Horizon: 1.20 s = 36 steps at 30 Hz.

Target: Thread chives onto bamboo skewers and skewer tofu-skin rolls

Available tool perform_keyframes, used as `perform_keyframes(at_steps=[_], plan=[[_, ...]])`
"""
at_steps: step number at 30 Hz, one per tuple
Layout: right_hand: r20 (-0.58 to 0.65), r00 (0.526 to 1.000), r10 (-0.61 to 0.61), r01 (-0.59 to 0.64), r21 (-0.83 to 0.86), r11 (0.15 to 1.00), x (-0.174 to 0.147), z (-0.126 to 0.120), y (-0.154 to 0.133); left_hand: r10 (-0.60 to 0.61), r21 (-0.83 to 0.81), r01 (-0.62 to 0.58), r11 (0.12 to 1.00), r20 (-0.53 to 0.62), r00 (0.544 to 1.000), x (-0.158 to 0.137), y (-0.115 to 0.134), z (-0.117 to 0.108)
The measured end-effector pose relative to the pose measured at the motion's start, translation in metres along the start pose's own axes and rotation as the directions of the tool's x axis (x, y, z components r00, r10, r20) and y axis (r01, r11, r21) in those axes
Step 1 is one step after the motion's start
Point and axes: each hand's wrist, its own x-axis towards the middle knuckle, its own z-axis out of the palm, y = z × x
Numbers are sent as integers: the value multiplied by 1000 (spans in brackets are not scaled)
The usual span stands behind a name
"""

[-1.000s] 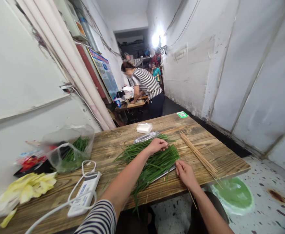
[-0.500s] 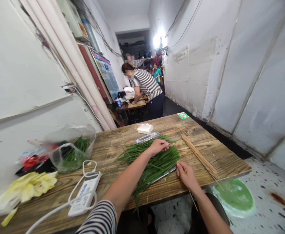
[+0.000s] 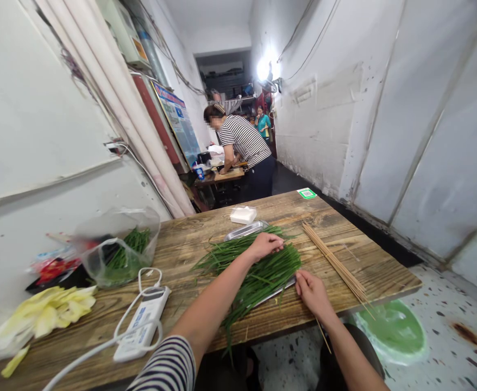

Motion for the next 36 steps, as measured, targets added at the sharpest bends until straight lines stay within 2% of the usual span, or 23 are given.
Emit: perform_keyframes(at_steps=[7, 13, 16, 18, 20, 22, 26, 29, 31, 36], plan=[[0, 1000, -16, 16, -4, 1000, 0, 0, 1, 23, 46, -22, 999, -15, 1000, 0, 0, -1], [0, 1000, -23, 23, -2, 1000, 0, 0, 2, 53, 189, -58, 980, 30, 998, -3, -3, 0], [-6, 1000, -26, 26, -9, 1000, -1, 0, 1, 97, 226, -117, 967, 97, 991, -3, -4, -6], [-5, 1000, -26, 26, -16, 1000, -1, 0, 0, 121, 277, -137, 951, 77, 990, 0, -5, -15], [-3, 1000, -28, 28, -22, 999, -2, -1, 0, 155, 416, -138, 899, -7, 988, 3, -7, -25], [-6, 1000, -29, 29, -22, 999, -2, -1, 0, 172, 581, -110, 806, -52, 984, 7, -10, -32], [-11, 999, -30, 30, -11, 999, -1, 0, 2, 117, 778, -84, 623, 13, 993, 9, -21, -29], [-5, 1000, -26, 26, -11, 1000, -1, 0, 3, 150, 835, -89, 542, 8, 989, 11, -29, -18], [0, 1000, -22, 22, -12, 1000, -2, -1, 4, 166, 821, -76, 566, -23, 986, 13, -32, -12], [-2, 1000, -20, 20, -11, 1000, -2, -1, 9, 131, 726, -38, 687, -72, 989, 19, -33, -9]])
